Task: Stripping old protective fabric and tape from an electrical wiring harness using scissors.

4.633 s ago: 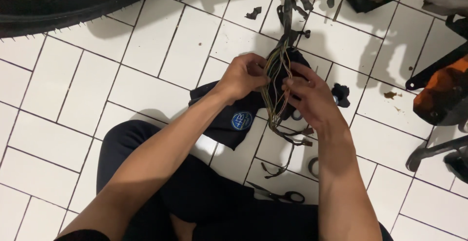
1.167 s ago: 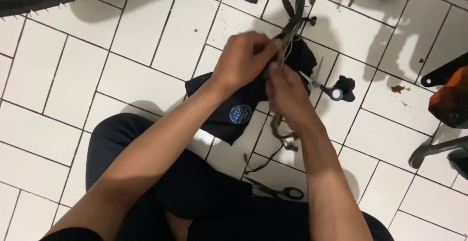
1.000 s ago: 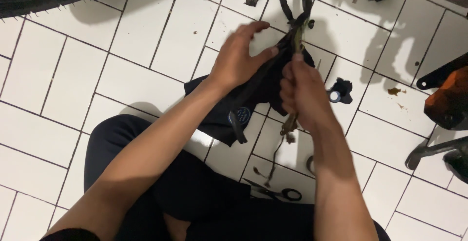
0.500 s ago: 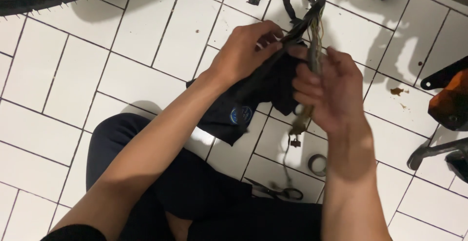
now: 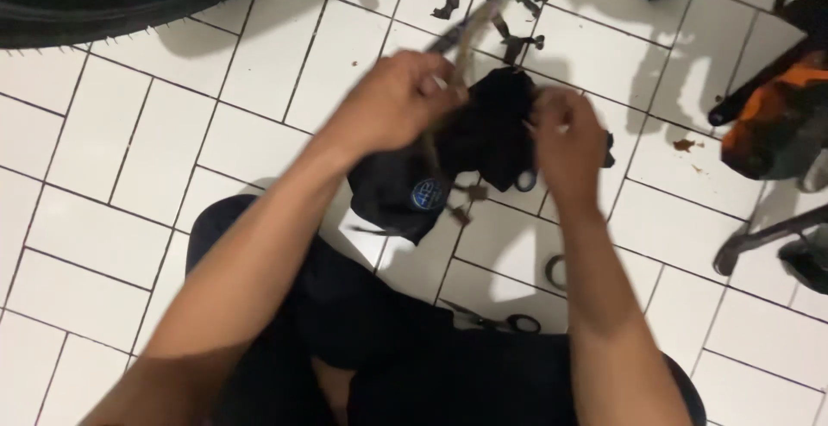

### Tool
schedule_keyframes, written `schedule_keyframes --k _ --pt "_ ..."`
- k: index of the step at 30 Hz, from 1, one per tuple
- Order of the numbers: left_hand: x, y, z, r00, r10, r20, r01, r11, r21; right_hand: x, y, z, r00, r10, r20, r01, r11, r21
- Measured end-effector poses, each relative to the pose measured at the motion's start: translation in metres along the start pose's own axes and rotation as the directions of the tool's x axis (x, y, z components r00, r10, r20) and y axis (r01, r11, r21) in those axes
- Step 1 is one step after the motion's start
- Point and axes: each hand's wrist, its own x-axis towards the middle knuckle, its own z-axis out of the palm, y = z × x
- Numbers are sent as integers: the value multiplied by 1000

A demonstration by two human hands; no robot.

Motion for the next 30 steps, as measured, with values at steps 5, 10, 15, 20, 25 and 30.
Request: schedule_keyframes --k 5,10,15,20,25,30 --pt "1 13 -31 999 17 27 -15 997 -77 -46 54 44 645 -643 413 682 241 -691" --pt "0 20 -48 989 148 -21 -149 966 -213 -4 86 86 626 -688 367 549 55 -834" --pt "1 20 -52 995 76 -70 -91 963 -253 25 25 71 699 -711 73 532 450 -717" --pt "1 16 -49 992 101 -76 -117 961 -252 -53 14 69 781 -614 -112 425 654 -626" --pt "-1 10 -41 993 74 -93 -91 978 -186 -93 69 83 769 -630 104 238 131 -962" --pt "10 11 -44 964 173 -201 -175 985 7 -63 98 141 601 -725 338 615 149 -774"
